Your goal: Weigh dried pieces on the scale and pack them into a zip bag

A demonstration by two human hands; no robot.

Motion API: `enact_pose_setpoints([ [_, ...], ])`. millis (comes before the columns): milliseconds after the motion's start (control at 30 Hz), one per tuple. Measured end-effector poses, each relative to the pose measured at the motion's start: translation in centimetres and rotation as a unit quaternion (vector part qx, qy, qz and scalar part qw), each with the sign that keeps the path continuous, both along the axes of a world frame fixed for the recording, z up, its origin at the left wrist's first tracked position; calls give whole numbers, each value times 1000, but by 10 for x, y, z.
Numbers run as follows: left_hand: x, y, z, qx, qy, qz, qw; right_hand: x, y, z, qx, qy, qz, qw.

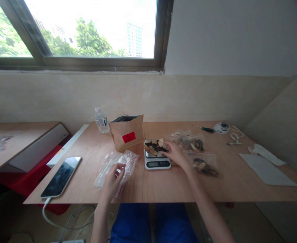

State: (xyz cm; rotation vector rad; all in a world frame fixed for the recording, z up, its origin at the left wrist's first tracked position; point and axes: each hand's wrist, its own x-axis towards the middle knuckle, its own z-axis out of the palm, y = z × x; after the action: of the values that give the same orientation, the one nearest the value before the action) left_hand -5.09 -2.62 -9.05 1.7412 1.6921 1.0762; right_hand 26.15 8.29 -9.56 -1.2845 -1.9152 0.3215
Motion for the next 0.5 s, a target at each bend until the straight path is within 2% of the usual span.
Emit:
enact_pose_setpoints([
  [200,2,1,0,-2,-3,8,1000,16,-19,-6,14,15,-61,998],
  [333,8,0,3,2,-5,3,1000,10,-26,-13,-21,16,-39,999],
  [500,11,-1,5,8,-8,5,1000,2,-34,-5,-38,35,-42,998],
])
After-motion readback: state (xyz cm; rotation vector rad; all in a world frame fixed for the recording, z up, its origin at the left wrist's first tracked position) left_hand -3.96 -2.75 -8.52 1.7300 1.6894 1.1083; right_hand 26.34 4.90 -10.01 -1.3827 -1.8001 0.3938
